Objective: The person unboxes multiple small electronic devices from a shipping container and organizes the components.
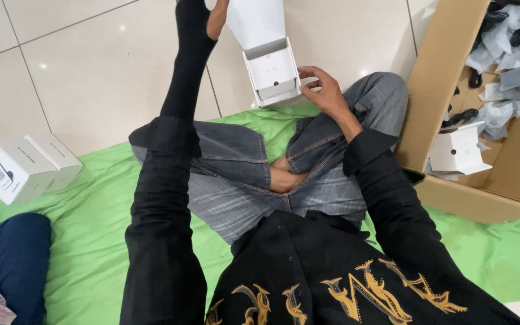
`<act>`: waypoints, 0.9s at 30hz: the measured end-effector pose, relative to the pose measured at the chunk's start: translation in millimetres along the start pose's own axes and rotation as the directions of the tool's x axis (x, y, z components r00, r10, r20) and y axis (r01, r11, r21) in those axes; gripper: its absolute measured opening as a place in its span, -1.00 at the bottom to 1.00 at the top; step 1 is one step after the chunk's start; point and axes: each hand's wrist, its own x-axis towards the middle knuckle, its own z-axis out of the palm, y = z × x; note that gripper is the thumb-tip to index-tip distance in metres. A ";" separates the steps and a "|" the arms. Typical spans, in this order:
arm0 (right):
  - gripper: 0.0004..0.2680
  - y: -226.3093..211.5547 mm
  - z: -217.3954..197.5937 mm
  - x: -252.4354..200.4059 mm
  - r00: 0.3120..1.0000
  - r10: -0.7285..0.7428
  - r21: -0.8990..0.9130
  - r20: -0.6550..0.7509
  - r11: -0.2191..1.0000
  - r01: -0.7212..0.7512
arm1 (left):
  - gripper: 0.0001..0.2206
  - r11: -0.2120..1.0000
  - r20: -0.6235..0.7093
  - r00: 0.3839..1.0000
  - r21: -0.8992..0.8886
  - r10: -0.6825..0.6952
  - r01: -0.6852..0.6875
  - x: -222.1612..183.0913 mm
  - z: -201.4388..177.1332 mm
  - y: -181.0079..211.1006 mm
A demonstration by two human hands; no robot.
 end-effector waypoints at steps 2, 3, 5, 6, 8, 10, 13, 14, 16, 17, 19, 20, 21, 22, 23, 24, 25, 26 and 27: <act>-0.62 -4.3 0.8 1.9 1.000 -0.027 -0.013 0.005 1.000 0.027 | -0.83 0.988 0.007 1.000 0.152 -0.013 0.012 -2.7 -1.2 26.4; -0.62 -16.4 2.2 2.3 1.000 -0.028 -0.015 0.011 1.000 0.028 | -0.83 0.988 0.003 1.000 0.154 -0.016 0.016 -7.4 -1.5 41.3; -0.56 -40.7 4.2 2.4 0.977 -0.195 -0.234 -0.087 0.957 0.170 | -0.63 0.975 0.080 0.991 0.188 0.106 -0.120 -15.3 -0.7 71.7; -0.56 -43.5 6.1 12.1 0.977 -0.195 -0.234 -0.086 0.957 0.170 | -0.63 0.975 0.079 0.991 0.188 0.106 -0.119 -33.6 9.8 65.6; -0.52 -49.4 7.8 32.6 0.887 -0.459 -0.550 0.047 0.729 0.407 | -0.44 0.924 0.368 0.922 0.381 -0.119 -0.033 -67.7 32.7 52.6; -0.46 -43.7 14.4 54.1 0.844 -0.508 -0.664 0.174 0.572 0.481 | -0.37 0.917 0.376 0.916 0.397 -0.138 -0.024 -91.2 49.9 59.3; -0.35 -30.1 21.7 77.4 0.773 -0.533 -0.795 0.345 0.271 0.542 | -0.28 0.896 0.382 0.908 0.445 -0.173 -0.016 -104.0 66.6 66.5; -0.32 -24.9 22.9 84.6 0.757 -0.528 -0.838 0.384 0.146 0.526 | -0.25 0.882 0.380 0.906 0.472 -0.187 -0.016 -103.4 71.2 67.7; -0.30 -24.2 21.9 79.0 0.810 -0.430 -0.833 0.399 0.199 0.516 | -0.25 0.875 0.407 0.888 0.485 -0.212 -0.013 -103.8 73.8 73.4; -0.29 -24.1 22.5 76.4 0.850 -0.333 -0.831 0.408 0.250 0.497 | -0.25 0.866 0.435 0.870 0.500 -0.231 -0.020 -104.1 73.9 76.1; -0.36 -26.1 16.3 67.6 0.846 -0.333 -0.823 0.417 0.258 0.507 | -0.24 0.869 0.455 0.869 0.491 -0.196 -0.061 -109.9 72.0 78.9; -0.44 -28.1 10.5 64.3 0.842 -0.335 -0.817 0.422 0.263 0.513 | -0.23 0.870 0.475 0.867 0.481 -0.154 -0.108 -109.5 72.6 79.8; -0.44 -28.2 7.9 59.2 0.844 -0.335 -0.819 0.419 0.260 0.511 | -0.23 0.871 0.475 0.867 0.478 -0.150 -0.111 -110.0 71.5 83.8; -0.42 -28.2 5.2 54.2 0.820 -0.388 -0.810 0.421 0.246 0.532 | -0.23 0.866 0.496 0.859 0.477 -0.126 -0.149 -110.3 70.6 87.8; -0.40 -28.2 2.9 49.7 0.793 -0.442 -0.801 0.419 0.232 0.552 | -0.23 0.859 0.519 0.849 0.476 -0.101 -0.188 -110.2 69.0 91.2; -0.40 -28.8 -1.8 47.3 0.795 -0.443 -0.804 0.416 0.230 0.549 | -0.23 0.859 0.520 0.849 0.474 -0.097 -0.193 -109.6 68.5 91.3; -0.46 -29.1 -5.3 44.1 0.792 -0.446 -0.799 0.416 0.236 0.553 | -0.24 0.860 0.526 0.847 0.464 -0.076 -0.211 -110.3 67.1 92.1; -0.52 -29.3 -8.8 40.7 0.790 -0.450 -0.795 0.417 0.241 0.557 | -0.25 0.861 0.532 0.845 0.454 -0.056 -0.230 -111.3 65.8 92.9; -0.52 -31.8 -7.9 36.6 0.792 -0.449 -0.794 0.415 0.246 0.555 | -0.25 0.861 0.537 0.842 0.453 -0.057 -0.230 -114.7 65.7 96.0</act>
